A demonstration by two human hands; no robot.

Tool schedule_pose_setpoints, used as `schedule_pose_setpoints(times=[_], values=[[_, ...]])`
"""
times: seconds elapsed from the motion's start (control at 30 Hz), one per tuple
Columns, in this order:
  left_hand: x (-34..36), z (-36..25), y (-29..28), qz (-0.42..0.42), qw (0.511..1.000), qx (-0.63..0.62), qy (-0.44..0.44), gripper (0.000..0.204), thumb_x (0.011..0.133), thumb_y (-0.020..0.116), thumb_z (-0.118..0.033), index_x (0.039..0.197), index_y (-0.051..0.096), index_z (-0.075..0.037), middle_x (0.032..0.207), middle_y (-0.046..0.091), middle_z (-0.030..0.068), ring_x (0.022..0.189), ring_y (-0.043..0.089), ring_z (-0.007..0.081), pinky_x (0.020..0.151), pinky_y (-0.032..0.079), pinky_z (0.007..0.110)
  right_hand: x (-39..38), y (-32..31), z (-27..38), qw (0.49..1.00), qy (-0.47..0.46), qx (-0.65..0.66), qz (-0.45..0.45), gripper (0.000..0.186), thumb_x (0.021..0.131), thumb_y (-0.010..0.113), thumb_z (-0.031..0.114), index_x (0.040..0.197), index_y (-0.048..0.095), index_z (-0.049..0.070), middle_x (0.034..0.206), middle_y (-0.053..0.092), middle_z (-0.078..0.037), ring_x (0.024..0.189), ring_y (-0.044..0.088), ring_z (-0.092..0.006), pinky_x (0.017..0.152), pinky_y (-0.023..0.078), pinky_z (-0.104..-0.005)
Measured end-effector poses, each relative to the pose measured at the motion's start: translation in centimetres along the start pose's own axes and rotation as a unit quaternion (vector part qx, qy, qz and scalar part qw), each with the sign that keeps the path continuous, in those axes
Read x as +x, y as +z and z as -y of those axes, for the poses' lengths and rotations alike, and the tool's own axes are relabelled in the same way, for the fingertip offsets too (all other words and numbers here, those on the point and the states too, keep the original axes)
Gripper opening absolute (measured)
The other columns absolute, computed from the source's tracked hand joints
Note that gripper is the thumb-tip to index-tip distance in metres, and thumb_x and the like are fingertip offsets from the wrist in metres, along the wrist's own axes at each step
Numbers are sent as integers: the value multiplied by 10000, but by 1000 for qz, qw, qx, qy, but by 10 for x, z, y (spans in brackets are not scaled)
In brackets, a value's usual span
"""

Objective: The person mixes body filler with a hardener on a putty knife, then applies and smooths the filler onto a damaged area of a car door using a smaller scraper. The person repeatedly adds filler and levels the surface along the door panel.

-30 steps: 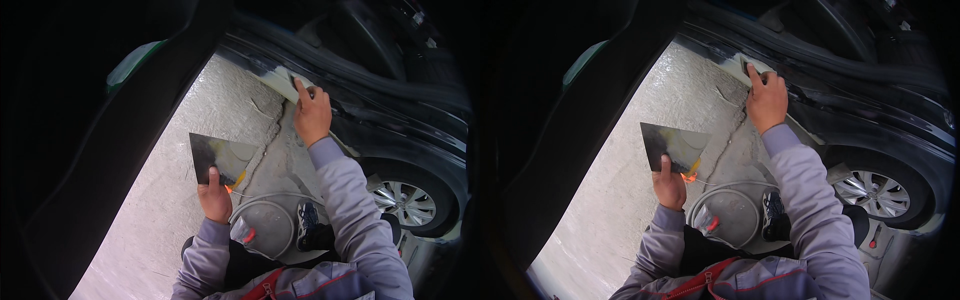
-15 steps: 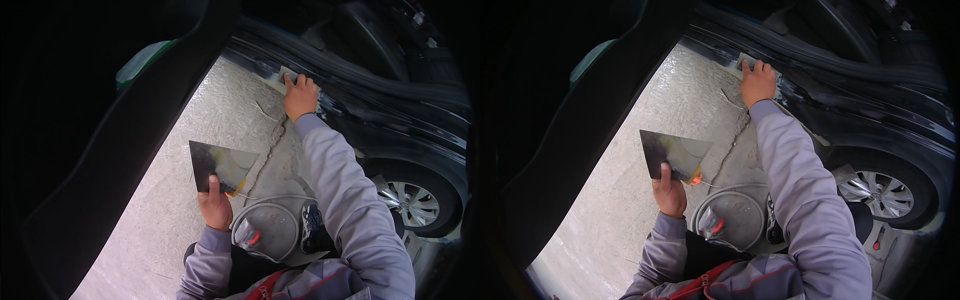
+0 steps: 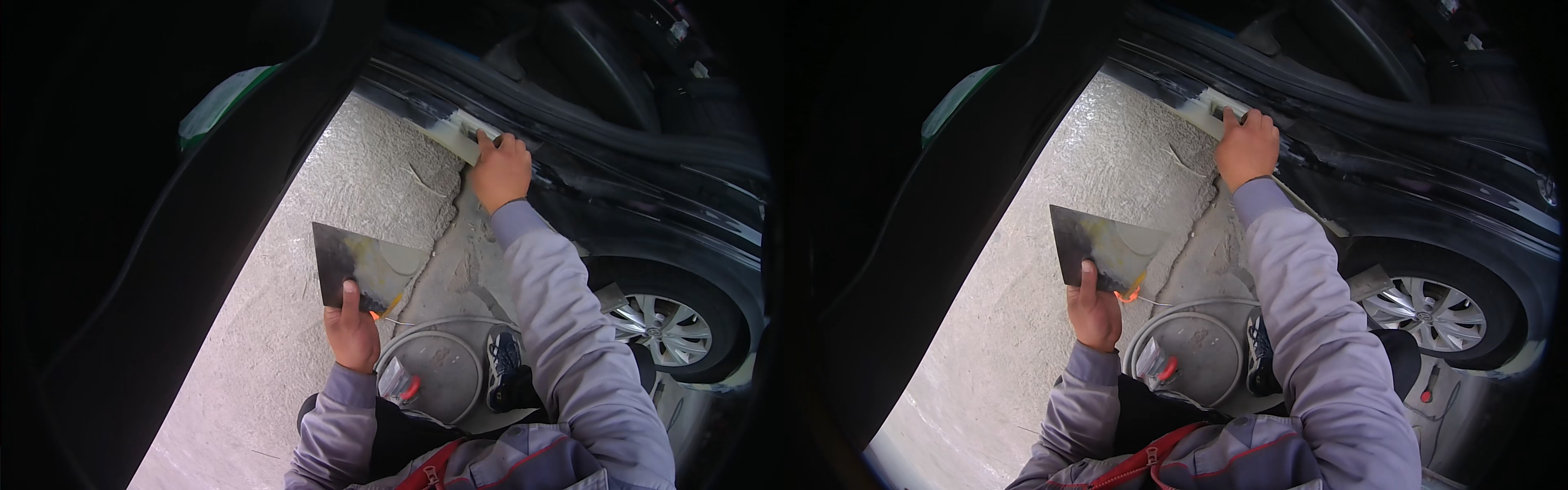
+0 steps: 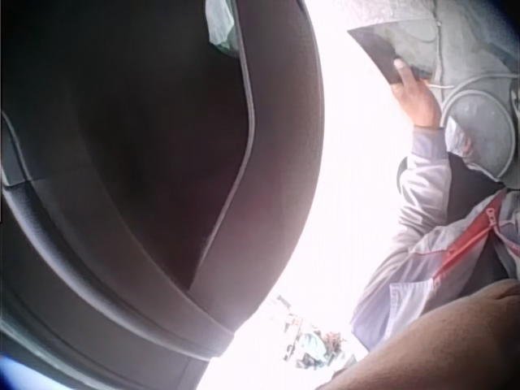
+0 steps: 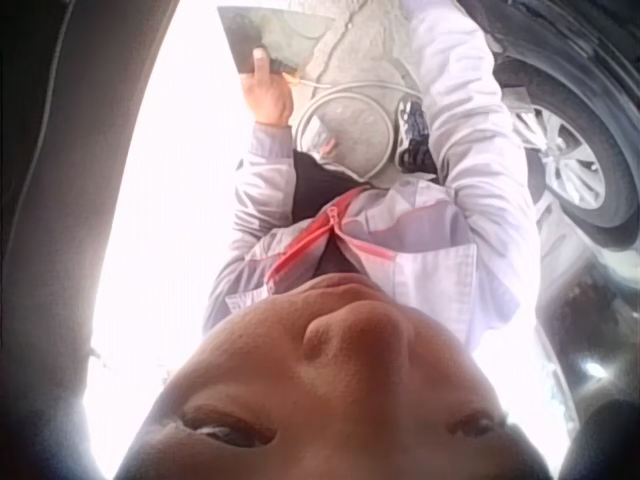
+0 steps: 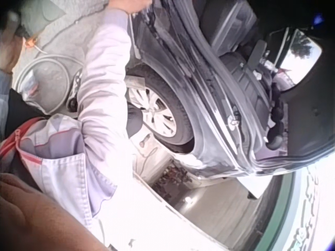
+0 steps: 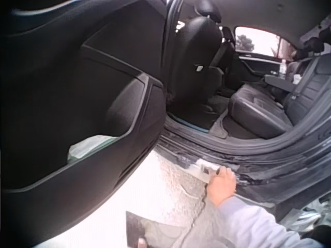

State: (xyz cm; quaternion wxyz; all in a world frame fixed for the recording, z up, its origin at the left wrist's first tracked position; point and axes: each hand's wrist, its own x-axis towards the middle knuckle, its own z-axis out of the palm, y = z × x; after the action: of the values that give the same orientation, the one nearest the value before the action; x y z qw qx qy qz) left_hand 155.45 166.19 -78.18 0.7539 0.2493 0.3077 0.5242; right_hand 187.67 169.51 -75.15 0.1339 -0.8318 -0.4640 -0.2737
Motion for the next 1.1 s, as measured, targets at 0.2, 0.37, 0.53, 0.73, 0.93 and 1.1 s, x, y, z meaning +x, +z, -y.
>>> schedule_pose_setpoints(times=[0.2,0.37,0.53,0.73,0.93,1.1], values=[[10,2,-2,9,991,-96,-92,337,1073,550,-152,1399,571,-66,1407,617,45,1294,565,203,1146,398,406,3,-40,-23,983,49,161,-71,356,904,637,68,1230,750,156,1039,657,-107,989,618,-311,888,503,-425],[13,9,6,13,976,-159,-151,338,1064,568,-156,1390,572,-67,1389,622,54,1297,564,213,1157,397,422,15,-70,-48,928,165,329,-61,268,981,635,111,1216,730,26,1140,711,-103,1017,677,-205,908,509,-295],[14,12,20,53,971,-175,-155,355,1062,571,-179,1398,559,-64,1393,618,61,1314,556,232,1176,374,448,15,-108,-52,756,237,610,-18,310,996,645,93,1273,682,-41,1236,706,-66,1082,639,-127,939,493,-264],[13,12,41,103,940,-243,-215,402,1049,599,-217,1414,536,-60,1408,603,70,1355,526,246,1196,338,473,-24,-166,-5,522,174,832,61,366,1016,578,21,1375,604,-46,1394,630,-107,1291,576,-195,1140,386,-356],[12,7,60,107,945,-263,-165,395,1040,618,-183,1416,545,-84,1410,609,48,1341,531,225,1176,355,444,-53,-191,27,532,56,824,184,332,1007,598,29,1322,641,-64,1381,625,-160,1250,593,-201,1093,423,-352],[17,0,55,110,938,-297,-144,384,1034,628,-157,1406,557,-93,1400,618,46,1320,551,224,1157,387,437,-50,-197,-5,733,-61,608,299,285,978,641,33,1241,685,-67,1217,660,-144,957,579,-129,844,461,-253]])
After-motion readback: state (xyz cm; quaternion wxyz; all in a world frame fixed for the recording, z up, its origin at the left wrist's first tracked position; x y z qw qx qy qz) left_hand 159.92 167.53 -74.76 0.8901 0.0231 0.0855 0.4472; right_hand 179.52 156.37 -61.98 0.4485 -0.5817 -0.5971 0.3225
